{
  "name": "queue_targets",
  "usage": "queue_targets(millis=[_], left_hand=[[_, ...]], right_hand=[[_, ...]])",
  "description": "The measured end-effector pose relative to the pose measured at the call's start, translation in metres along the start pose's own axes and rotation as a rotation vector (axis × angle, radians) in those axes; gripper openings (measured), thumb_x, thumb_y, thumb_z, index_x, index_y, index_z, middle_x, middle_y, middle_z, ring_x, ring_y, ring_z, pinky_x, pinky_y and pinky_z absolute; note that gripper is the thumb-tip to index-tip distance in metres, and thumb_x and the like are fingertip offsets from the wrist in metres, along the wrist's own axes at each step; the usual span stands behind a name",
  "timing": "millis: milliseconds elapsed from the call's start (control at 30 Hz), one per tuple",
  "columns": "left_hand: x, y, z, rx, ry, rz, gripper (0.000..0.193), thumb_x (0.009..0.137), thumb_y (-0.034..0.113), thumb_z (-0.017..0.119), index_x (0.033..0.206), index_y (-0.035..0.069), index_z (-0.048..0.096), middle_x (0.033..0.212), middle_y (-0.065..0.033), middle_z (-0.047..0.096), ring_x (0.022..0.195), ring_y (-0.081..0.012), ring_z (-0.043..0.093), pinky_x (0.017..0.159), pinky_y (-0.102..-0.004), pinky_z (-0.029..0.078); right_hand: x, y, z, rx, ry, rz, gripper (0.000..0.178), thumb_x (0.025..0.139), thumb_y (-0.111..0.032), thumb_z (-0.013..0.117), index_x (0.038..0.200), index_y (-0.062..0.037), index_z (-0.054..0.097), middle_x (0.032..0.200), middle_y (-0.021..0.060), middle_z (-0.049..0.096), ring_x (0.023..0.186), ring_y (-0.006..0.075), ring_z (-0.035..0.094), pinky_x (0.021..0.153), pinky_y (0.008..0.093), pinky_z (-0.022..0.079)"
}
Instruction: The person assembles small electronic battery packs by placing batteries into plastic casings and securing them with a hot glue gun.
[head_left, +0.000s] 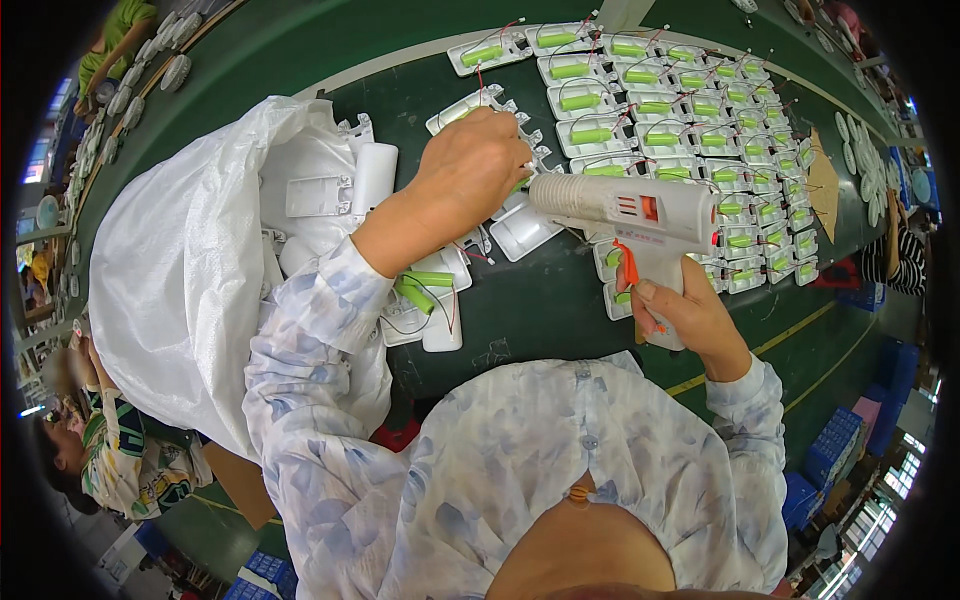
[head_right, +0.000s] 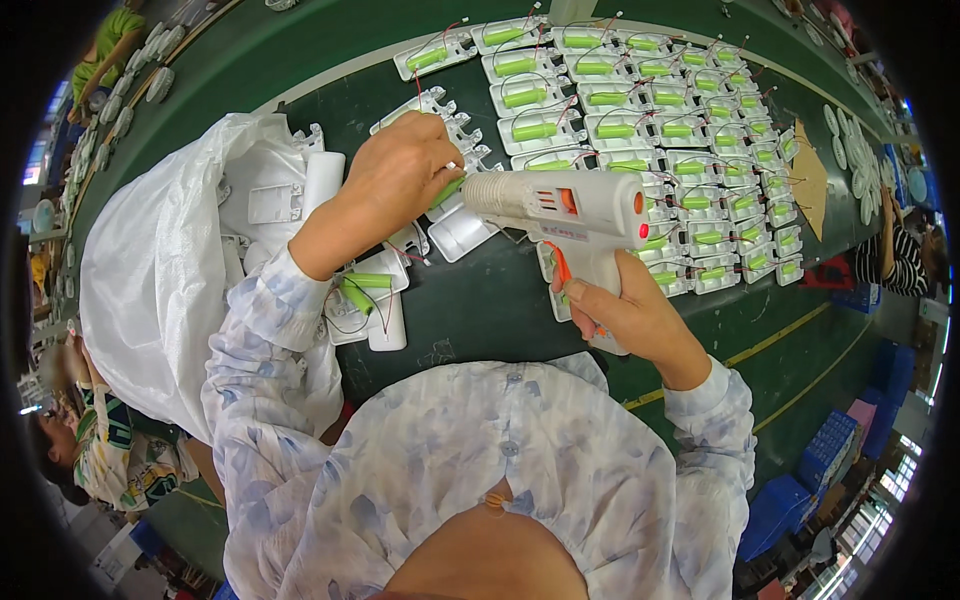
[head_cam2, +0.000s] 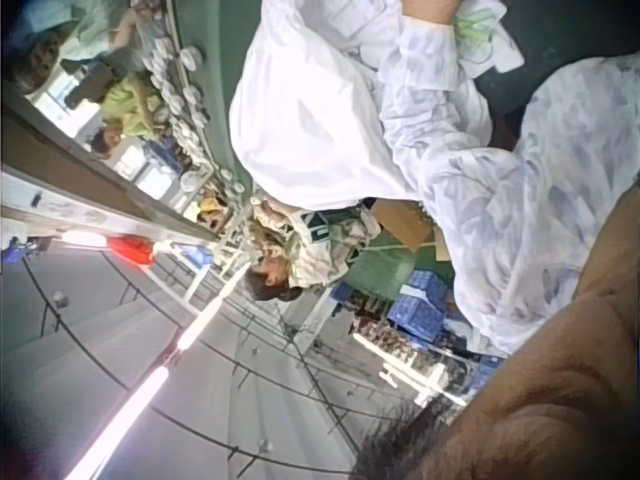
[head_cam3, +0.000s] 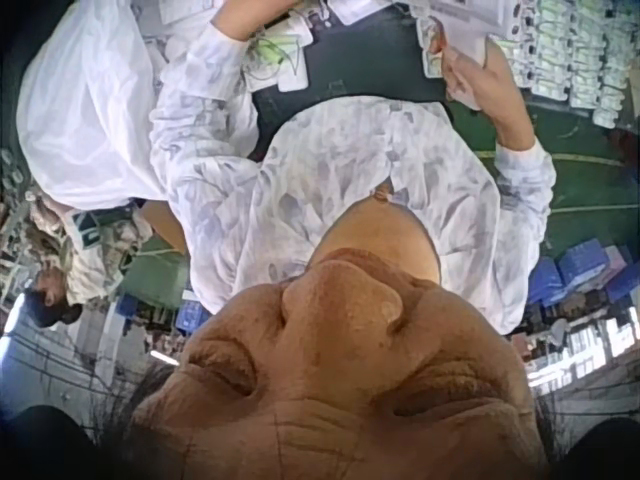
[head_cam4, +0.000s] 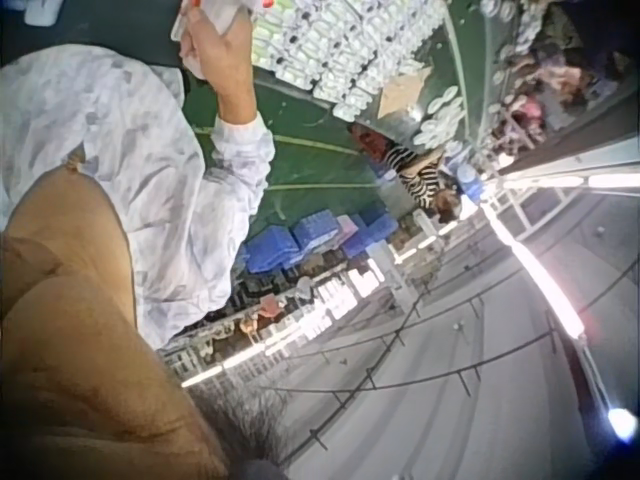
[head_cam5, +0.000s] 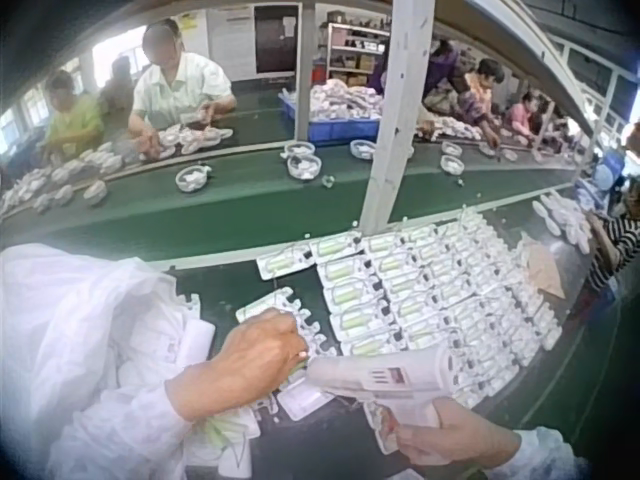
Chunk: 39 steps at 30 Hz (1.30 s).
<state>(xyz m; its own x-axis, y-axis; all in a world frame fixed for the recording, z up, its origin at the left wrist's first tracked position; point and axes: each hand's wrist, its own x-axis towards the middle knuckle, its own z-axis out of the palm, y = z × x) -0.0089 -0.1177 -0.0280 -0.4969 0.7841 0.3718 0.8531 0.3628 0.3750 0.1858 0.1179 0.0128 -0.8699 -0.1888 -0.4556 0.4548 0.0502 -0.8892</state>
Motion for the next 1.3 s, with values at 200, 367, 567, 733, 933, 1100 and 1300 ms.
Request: queue_targets(millis=[200, 367, 567, 733, 933, 1100, 1300], left_hand=[[0.002, -0.003, 0.016, 0.116, 0.004, 0.055, 0.005, 0.074, 0.009, 0.074, 0.077, 0.007, 0.070, 0.081, -0.0070, 0.059, 0.084, -0.0269, 0.059, 0.070, -0.0373, 0.049], [0.002, -0.006, 0.019, 0.115, 0.024, 0.051, 0.011, 0.073, 0.013, 0.075, 0.081, 0.007, 0.072, 0.084, -0.0075, 0.061, 0.084, -0.0275, 0.060, 0.072, -0.0374, 0.050], [-0.008, -0.007, -0.046, -0.260, -0.122, -0.250, 0.016, 0.078, 0.006, 0.069, 0.093, 0.001, 0.068, 0.090, -0.0125, 0.063, 0.088, -0.0320, 0.061, 0.078, -0.0384, 0.050], [-0.041, -0.014, -0.065, -0.089, -0.268, -0.090, 0.020, 0.074, -0.002, 0.065, 0.093, 0.002, 0.069, 0.091, -0.0116, 0.060, 0.090, -0.0295, 0.059, 0.078, -0.0371, 0.049], [-0.055, -0.010, -0.057, -0.037, -0.358, -0.087, 0.029, 0.067, -0.007, 0.069, 0.094, 0.005, 0.072, 0.091, -0.0094, 0.057, 0.091, -0.0274, 0.057, 0.079, -0.0368, 0.049], [-0.055, -0.013, -0.060, -0.024, -0.365, -0.067, 0.030, 0.065, -0.004, 0.075, 0.093, 0.005, 0.072, 0.094, -0.0083, 0.057, 0.093, -0.0270, 0.056, 0.080, -0.0366, 0.049], [-0.052, -0.021, -0.070, -0.219, -0.329, -0.093, 0.024, 0.070, 0.000, 0.074, 0.093, 0.006, 0.071, 0.105, -0.0069, 0.061, 0.099, -0.0225, 0.058, 0.083, -0.0332, 0.048]], right_hand=[[-0.005, 0.001, 0.010, 0.089, 0.082, -0.108, 0.034, 0.095, -0.018, 0.055, 0.121, 0.0032, 0.053, 0.105, 0.0106, 0.066, 0.058, 0.0102, 0.055, 0.055, 0.0254, 0.046], [-0.005, 0.004, 0.008, 0.081, 0.063, -0.100, 0.040, 0.094, -0.018, 0.055, 0.126, 0.0043, 0.049, 0.116, 0.0130, 0.064, 0.059, 0.0106, 0.056, 0.057, 0.0259, 0.049], [0.004, 0.004, 0.009, 0.115, 0.091, -0.120, 0.040, 0.093, -0.021, 0.055, 0.124, 0.0038, 0.051, 0.103, 0.0105, 0.064, 0.057, 0.0103, 0.054, 0.054, 0.0261, 0.049], [0.012, 0.001, 0.005, 0.143, 0.046, -0.117, 0.028, 0.095, -0.016, 0.054, 0.115, 0.0024, 0.054, 0.098, 0.0065, 0.062, 0.057, 0.0098, 0.053, 0.053, 0.0257, 0.045], [0.004, 0.000, 0.008, 0.126, 0.083, -0.084, 0.024, 0.095, -0.017, 0.054, 0.110, 0.0025, 0.056, 0.080, 0.0063, 0.061, 0.055, 0.0104, 0.052, 0.052, 0.0260, 0.044], [-0.001, 0.007, 0.005, 0.046, 0.091, -0.022, 0.027, 0.095, -0.020, 0.054, 0.111, 0.0025, 0.055, 0.086, 0.0082, 0.059, 0.054, 0.0101, 0.049, 0.051, 0.0269, 0.045], [-0.004, 0.008, 0.002, 0.100, 0.079, -0.050, 0.037, 0.094, -0.025, 0.057, 0.116, 0.0044, 0.054, 0.097, 0.0101, 0.062, 0.055, 0.0106, 0.053, 0.052, 0.0278, 0.049]])
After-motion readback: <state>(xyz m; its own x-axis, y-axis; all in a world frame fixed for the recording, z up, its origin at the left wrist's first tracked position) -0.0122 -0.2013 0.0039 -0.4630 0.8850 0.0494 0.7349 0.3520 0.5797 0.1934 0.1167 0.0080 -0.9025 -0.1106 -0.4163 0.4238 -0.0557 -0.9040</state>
